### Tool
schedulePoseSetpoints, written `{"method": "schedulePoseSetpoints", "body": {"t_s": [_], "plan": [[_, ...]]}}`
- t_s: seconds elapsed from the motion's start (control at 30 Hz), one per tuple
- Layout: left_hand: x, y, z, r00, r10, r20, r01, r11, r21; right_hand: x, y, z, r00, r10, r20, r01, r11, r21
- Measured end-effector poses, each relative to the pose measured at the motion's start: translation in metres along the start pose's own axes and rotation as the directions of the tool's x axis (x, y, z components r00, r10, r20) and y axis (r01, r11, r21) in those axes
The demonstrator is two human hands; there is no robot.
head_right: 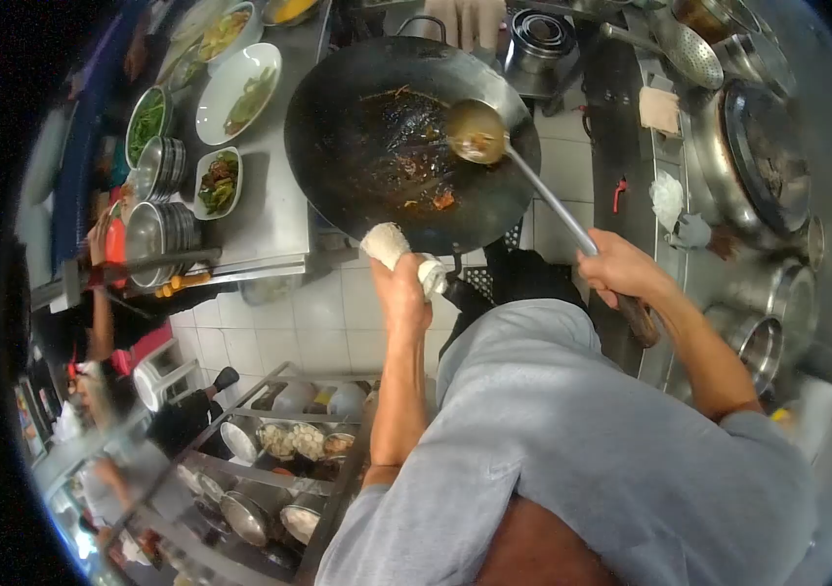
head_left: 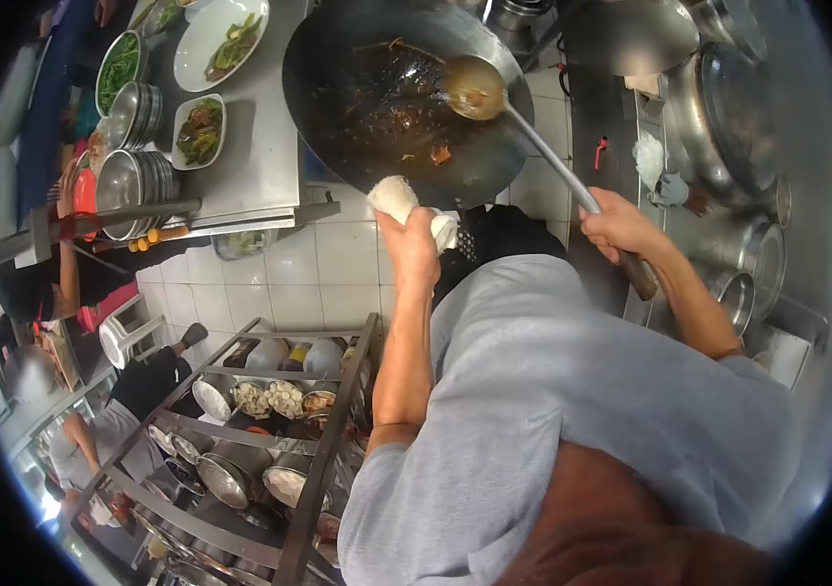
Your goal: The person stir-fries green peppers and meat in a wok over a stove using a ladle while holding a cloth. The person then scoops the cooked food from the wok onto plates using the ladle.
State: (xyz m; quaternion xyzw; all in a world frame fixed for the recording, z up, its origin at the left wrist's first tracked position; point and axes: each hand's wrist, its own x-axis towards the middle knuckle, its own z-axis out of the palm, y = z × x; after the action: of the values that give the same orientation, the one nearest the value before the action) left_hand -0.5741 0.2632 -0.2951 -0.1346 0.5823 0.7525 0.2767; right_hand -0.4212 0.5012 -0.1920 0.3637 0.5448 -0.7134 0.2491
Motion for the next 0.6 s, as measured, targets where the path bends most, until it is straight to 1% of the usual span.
{"method": "schedulePoseSetpoints", "body": {"t_s": [0.07, 0.1, 0.13, 0.17, 0.2, 0.23, 0.27, 0.3, 0.33, 0.37, 0.4, 0.43, 0.47, 0.5, 0.53, 0.57, 0.6], "plan": [[0.006, -0.007, 0.008, 0.988, 0.156, -0.019, -0.154, 0.984, 0.092, 0.006, 0.003, -0.002, 0.984, 0.092, -0.15, -0.12, 0.975, -0.185], [0.009, -0.008, 0.015, 0.981, 0.176, -0.078, -0.162, 0.973, 0.164, 0.01, 0.006, 0.0, 0.99, 0.11, -0.084, -0.123, 0.977, -0.176], [0.014, -0.001, 0.024, 0.978, 0.194, -0.08, -0.18, 0.971, 0.16, 0.01, 0.007, 0.01, 0.992, 0.122, -0.028, -0.123, 0.991, -0.06], [0.017, 0.006, 0.033, 0.983, 0.149, -0.104, -0.116, 0.956, 0.269, 0.007, 0.001, 0.019, 0.985, 0.142, 0.102, -0.153, 0.983, 0.103], [0.02, 0.01, 0.038, 0.985, 0.099, -0.139, -0.04, 0.926, 0.375, 0.0, -0.006, 0.03, 0.956, 0.207, 0.207, -0.263, 0.918, 0.298], [0.027, 0.01, 0.04, 0.984, 0.099, -0.15, -0.036, 0.927, 0.374, -0.001, -0.009, 0.033, 0.923, 0.166, 0.347, -0.31, 0.854, 0.417], [0.031, 0.014, 0.042, 0.979, 0.116, -0.168, -0.048, 0.93, 0.365, 0.025, 0.023, 0.021, 0.745, -0.065, 0.664, -0.478, 0.643, 0.599], [0.032, 0.02, 0.043, 0.988, 0.061, -0.145, -0.02, 0.964, 0.266, 0.046, 0.036, 0.022, 0.6, -0.254, 0.758, -0.575, 0.522, 0.63], [0.032, 0.027, 0.042, 0.994, 0.009, -0.111, 0.011, 0.984, 0.179, 0.061, 0.036, 0.024, 0.436, -0.457, 0.776, -0.684, 0.392, 0.615], [0.032, 0.032, 0.041, 0.996, -0.005, -0.09, 0.016, 0.992, 0.125, 0.069, 0.031, 0.014, 0.434, -0.455, 0.778, -0.693, 0.382, 0.611], [0.028, 0.038, 0.039, 0.99, -0.065, -0.123, 0.076, 0.993, 0.086, 0.074, 0.033, 0.004, 0.439, -0.462, 0.771, -0.707, 0.353, 0.613], [0.022, 0.043, 0.035, 0.986, -0.112, -0.124, 0.123, 0.989, 0.085, 0.077, 0.03, -0.011, 0.519, -0.383, 0.764, -0.657, 0.393, 0.643], [0.017, 0.047, 0.033, 0.98, -0.162, -0.118, 0.171, 0.982, 0.074, 0.073, 0.019, -0.028, 0.642, -0.232, 0.731, -0.56, 0.509, 0.653], [0.013, 0.048, 0.033, 0.978, -0.173, -0.114, 0.185, 0.978, 0.095, 0.05, -0.016, -0.037, 0.845, -0.007, 0.535, -0.336, 0.771, 0.541], [0.011, 0.05, 0.033, 0.979, -0.168, -0.116, 0.177, 0.982, 0.07, 0.042, -0.031, -0.045, 0.929, 0.089, 0.359, -0.258, 0.851, 0.457], [0.01, 0.052, 0.034, 0.98, -0.16, -0.116, 0.165, 0.986, 0.036, 0.041, -0.036, -0.055, 0.963, 0.085, 0.254, -0.169, 0.929, 0.33], [0.011, 0.053, 0.038, 0.981, -0.166, -0.104, 0.17, 0.985, 0.032, 0.044, -0.035, -0.065, 0.984, 0.091, 0.155, -0.121, 0.972, 0.202]]}}
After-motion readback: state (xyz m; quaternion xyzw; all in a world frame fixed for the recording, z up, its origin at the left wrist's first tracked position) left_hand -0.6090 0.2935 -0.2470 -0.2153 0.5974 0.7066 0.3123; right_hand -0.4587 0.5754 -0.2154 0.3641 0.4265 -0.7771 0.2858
